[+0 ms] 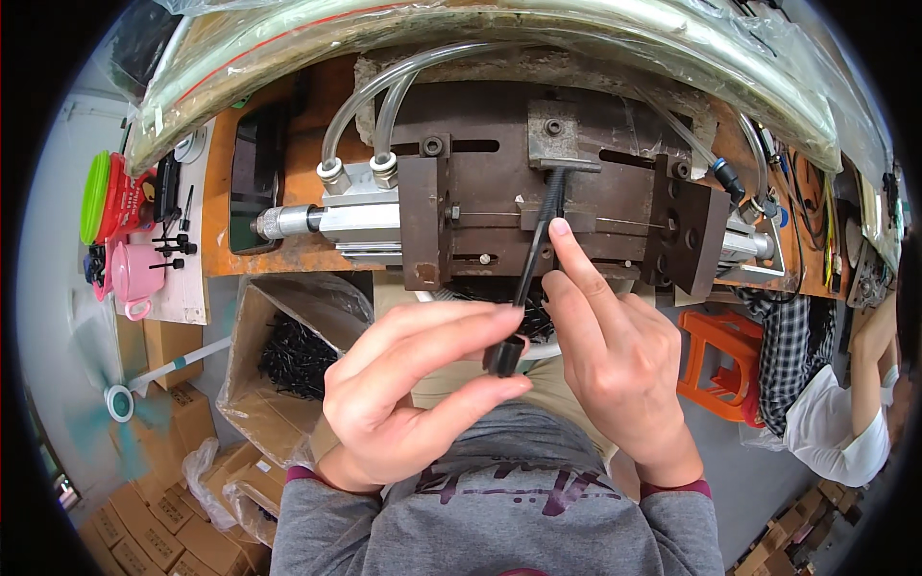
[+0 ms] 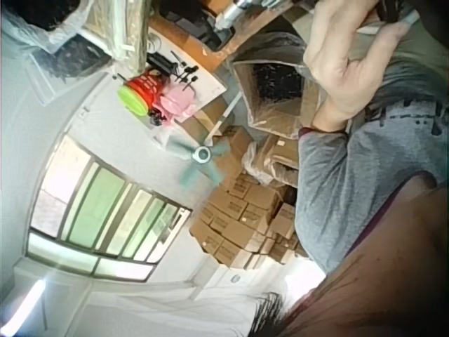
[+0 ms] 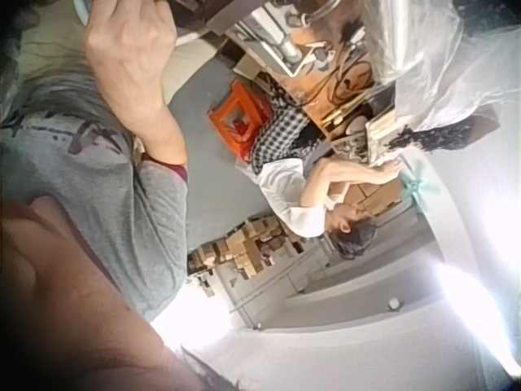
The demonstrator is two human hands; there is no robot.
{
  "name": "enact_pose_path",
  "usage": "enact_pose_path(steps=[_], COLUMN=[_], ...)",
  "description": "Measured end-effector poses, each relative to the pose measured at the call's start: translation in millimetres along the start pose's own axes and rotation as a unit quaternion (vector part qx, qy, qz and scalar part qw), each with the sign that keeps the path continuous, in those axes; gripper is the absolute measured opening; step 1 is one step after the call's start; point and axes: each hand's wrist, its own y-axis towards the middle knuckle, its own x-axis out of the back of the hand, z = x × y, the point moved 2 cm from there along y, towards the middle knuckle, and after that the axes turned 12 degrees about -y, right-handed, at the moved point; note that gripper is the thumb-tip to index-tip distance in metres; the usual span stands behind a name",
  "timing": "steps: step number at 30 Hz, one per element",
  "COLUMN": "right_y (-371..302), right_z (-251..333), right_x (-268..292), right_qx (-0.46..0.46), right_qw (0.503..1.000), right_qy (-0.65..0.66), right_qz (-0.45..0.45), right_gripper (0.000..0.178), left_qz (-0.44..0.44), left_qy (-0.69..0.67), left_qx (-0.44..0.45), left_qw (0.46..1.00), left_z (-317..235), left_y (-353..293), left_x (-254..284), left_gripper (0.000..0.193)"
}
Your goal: Assembling small black plastic components using a manual press machine in a workshop.
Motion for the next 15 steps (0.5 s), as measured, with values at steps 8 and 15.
enact_pose_path(steps=[8,15], right_y=[1,-18], right_z=[-1,-9], right_x=[0,5], right_qx=[0.007,0.037], right_qw=[1.0,0.991], right_qy=[0.004,0.128], right_qz=[-0.007,0.031], right_gripper=[0.019,0.019], left_qz=[0.01,0.026], left_qy=[0.196,0.286], left_qx=[-0.119,-0.19], left_qw=[0.973,0.939], left_z=[6,18], left_y=[5,12], left_x=[-11,-15], left_gripper=[0.039,0.038])
